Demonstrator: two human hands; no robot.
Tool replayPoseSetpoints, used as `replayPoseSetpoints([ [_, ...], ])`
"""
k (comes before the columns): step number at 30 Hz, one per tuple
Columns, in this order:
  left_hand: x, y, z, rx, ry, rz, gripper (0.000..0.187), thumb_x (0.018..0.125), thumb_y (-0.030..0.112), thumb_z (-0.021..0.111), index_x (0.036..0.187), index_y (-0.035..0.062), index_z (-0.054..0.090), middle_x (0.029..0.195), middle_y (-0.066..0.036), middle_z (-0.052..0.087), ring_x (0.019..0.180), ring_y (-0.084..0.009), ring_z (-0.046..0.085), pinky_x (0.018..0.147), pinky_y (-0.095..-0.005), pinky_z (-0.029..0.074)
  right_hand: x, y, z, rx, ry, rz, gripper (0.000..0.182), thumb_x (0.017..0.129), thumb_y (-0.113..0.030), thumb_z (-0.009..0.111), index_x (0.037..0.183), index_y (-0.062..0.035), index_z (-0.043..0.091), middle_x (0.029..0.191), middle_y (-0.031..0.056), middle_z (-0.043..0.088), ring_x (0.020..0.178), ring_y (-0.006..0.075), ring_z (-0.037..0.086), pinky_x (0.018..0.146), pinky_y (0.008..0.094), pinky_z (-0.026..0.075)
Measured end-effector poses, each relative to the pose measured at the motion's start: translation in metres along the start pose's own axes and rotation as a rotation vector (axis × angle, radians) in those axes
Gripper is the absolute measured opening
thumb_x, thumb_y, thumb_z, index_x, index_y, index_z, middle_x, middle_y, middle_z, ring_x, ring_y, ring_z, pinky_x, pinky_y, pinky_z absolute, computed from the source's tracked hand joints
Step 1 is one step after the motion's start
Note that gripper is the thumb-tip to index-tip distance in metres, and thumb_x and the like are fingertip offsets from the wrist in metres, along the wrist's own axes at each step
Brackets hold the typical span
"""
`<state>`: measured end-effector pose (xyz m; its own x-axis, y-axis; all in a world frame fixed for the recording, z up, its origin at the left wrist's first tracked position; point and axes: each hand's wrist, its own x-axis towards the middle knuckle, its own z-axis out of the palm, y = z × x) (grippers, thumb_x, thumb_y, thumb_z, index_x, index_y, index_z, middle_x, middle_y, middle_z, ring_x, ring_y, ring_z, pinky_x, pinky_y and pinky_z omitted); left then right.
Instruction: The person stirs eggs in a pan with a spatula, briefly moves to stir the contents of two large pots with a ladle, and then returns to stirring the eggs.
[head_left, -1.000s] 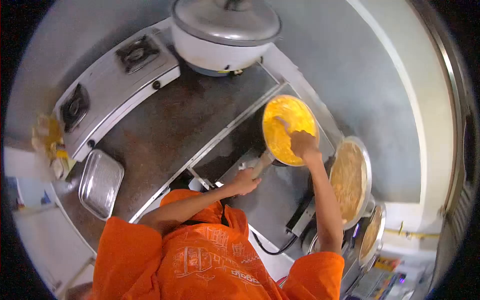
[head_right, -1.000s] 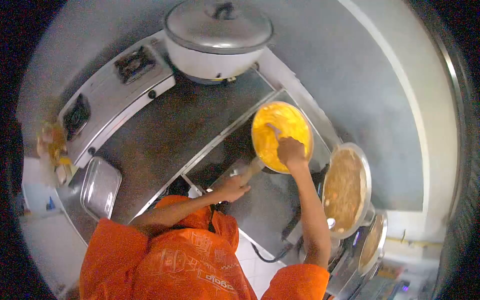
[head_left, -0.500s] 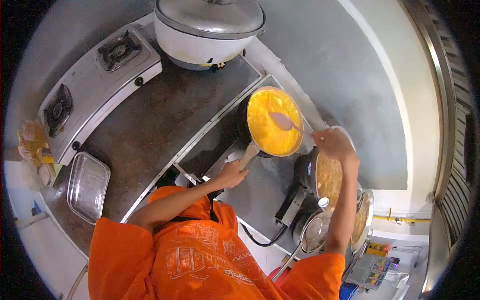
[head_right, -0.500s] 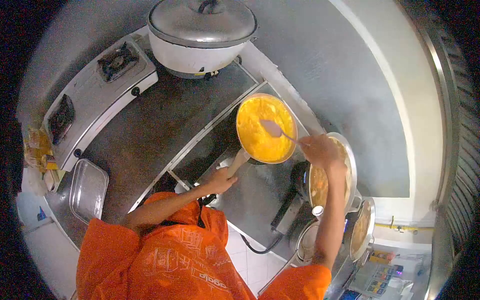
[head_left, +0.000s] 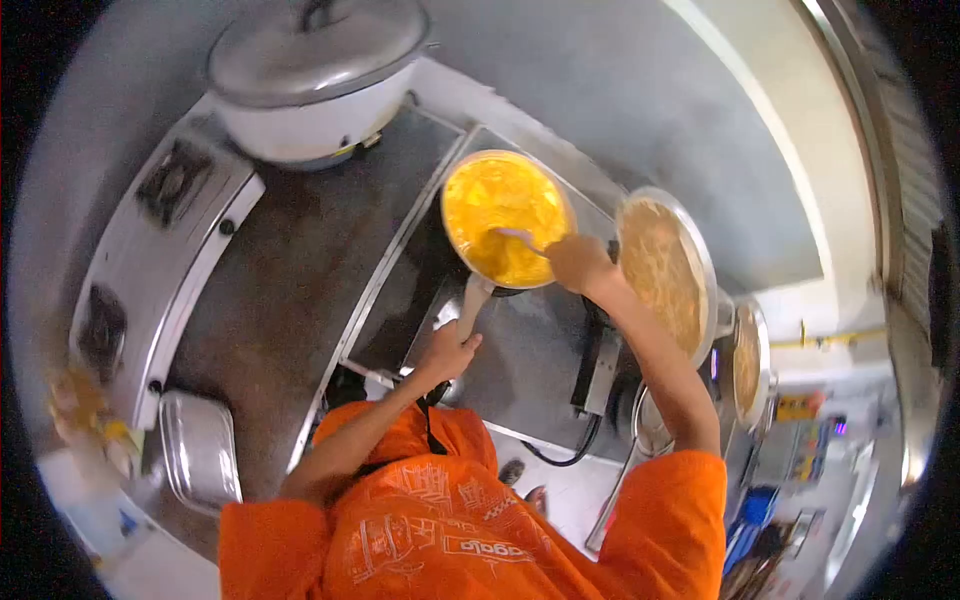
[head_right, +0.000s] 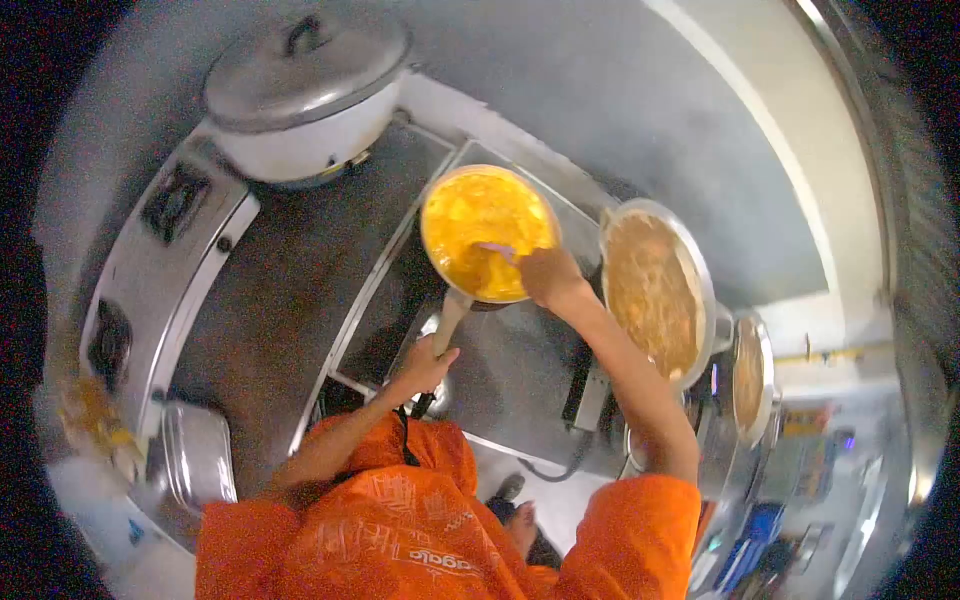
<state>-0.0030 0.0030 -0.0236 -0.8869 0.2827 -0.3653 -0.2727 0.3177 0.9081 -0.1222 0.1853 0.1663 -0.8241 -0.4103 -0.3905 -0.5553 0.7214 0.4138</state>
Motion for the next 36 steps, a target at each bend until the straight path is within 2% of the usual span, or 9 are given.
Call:
replayPoseSetpoints([
  [5, 0.018, -0.032, 0.012, -0.001, 0.023, 0.061, 0.033, 0.087, 0.026, 0.063, 0.095, -0.0043, 0.054, 0.07, -0.018, 0.061, 0.06, -0.0304, 0.064, 0.055, -0.0399, 0.05, 0.033, -0.007, 0.027, 0.244, 0.171, 0.136, 0.029, 0.086, -0.014, 0.051, 0.112, -0.0079, 0.061, 0.08, 0.0125, 0.069, 0.069, 0.0261, 0.069, 0.058, 0.0386, 0.054],
  [11, -0.007, 0.016, -0.004, -0.218, -0.074, -0.144, 0.033, 0.087, 0.025, 0.065, 0.096, -0.0026, 0.051, 0.057, -0.008, 0.05, 0.041, -0.0195, 0.053, 0.035, -0.0326, 0.04, 0.047, 0.007, 0.04, 0.261, 0.284, 0.34, 0.024, 0.085, -0.014, 0.051, 0.102, -0.0069, 0.067, 0.086, 0.0168, 0.069, 0.076, 0.0293, 0.069, 0.063, 0.039, 0.055],
  [17, -0.001, 0.003, -0.001, -0.093, -0.05, -0.074, 0.032, 0.087, 0.027, 0.064, 0.091, -0.0032, 0.054, 0.062, -0.013, 0.056, 0.051, -0.0251, 0.058, 0.049, -0.04, 0.045, -0.024, 0.039, -0.035, 0.118, 0.338, 0.292, 0.022, 0.081, -0.015, 0.053, 0.083, -0.0011, 0.07, 0.082, 0.0182, 0.068, 0.077, 0.0309, 0.068, 0.063, 0.0417, 0.054],
  [24, -0.01, 0.023, -0.011, -0.027, -0.037, -0.07, 0.033, 0.086, 0.03, 0.062, 0.086, -0.0029, 0.059, 0.078, -0.02, 0.063, 0.074, -0.0302, 0.063, 0.067, -0.0431, 0.047, -0.043, 0.03, -0.034, 0.104, -0.388, 0.15, 0.017, 0.078, -0.018, 0.058, 0.082, -0.0081, 0.071, 0.085, 0.0139, 0.07, 0.083, 0.0282, 0.068, 0.071, 0.0411, 0.053],
  [29, 0.088, -0.134, 0.103, 0.007, 0.029, 0.582, 0.024, 0.081, 0.021, 0.054, 0.074, -0.0001, 0.061, 0.058, -0.014, 0.058, 0.056, -0.0243, 0.059, 0.054, -0.0397, 0.049, -0.071, -0.058, 0.069, 0.05, -0.198, -0.099, 0.019, 0.082, -0.017, 0.055, 0.091, -0.0073, 0.069, 0.091, 0.0154, 0.067, 0.087, 0.0304, 0.066, 0.073, 0.0429, 0.052],
  [30, 0.058, -0.093, 0.075, -0.33, -0.12, 0.108, 0.021, 0.08, 0.019, 0.053, 0.07, 0.0006, 0.057, 0.056, -0.013, 0.056, 0.051, -0.0245, 0.056, 0.05, -0.0401, 0.047, -0.079, -0.058, 0.089, 0.065, -0.193, -0.118, 0.019, 0.083, -0.017, 0.055, 0.092, -0.0072, 0.068, 0.091, 0.0154, 0.067, 0.086, 0.0309, 0.066, 0.073, 0.0432, 0.052],
  [31, 0.091, -0.143, 0.128, -0.292, 0.198, 0.566, 0.024, 0.086, 0.024, 0.052, 0.087, 0.0006, 0.056, 0.073, -0.005, 0.056, 0.068, -0.0259, 0.056, 0.068, -0.0413, 0.046, -0.078, -0.046, 0.1, 0.058, -0.205, -0.143, 0.02, 0.083, -0.017, 0.055, 0.093, -0.0071, 0.068, 0.092, 0.0154, 0.067, 0.086, 0.0314, 0.065, 0.073, 0.0435, 0.052],
  [32, 0.065, -0.102, 0.087, -0.428, 0.053, 0.414, 0.02, 0.08, 0.017, 0.052, 0.07, 0.0005, 0.056, 0.053, -0.01, 0.056, 0.046, -0.0225, 0.057, 0.044, -0.0396, 0.045, -0.063, -0.029, 0.106, 0.043, -0.214, -0.16, 0.02, 0.083, -0.017, 0.054, 0.094, -0.007, 0.068, 0.092, 0.0154, 0.067, 0.086, 0.0318, 0.065, 0.073, 0.0438, 0.052],
  [36, 0.044, -0.06, 0.059, -0.219, 0.218, 0.132, 0.018, 0.084, 0.013, 0.051, 0.078, -0.0042, 0.054, 0.05, -0.014, 0.055, 0.041, -0.025, 0.058, 0.037, -0.0391, 0.047, 0.025, 0.033, 0.09, -0.104, -0.142, -0.153, 0.022, 0.084, -0.018, 0.054, 0.098, -0.0066, 0.066, 0.093, 0.0156, 0.067, 0.086, 0.0337, 0.065, 0.072, 0.045, 0.051],
])
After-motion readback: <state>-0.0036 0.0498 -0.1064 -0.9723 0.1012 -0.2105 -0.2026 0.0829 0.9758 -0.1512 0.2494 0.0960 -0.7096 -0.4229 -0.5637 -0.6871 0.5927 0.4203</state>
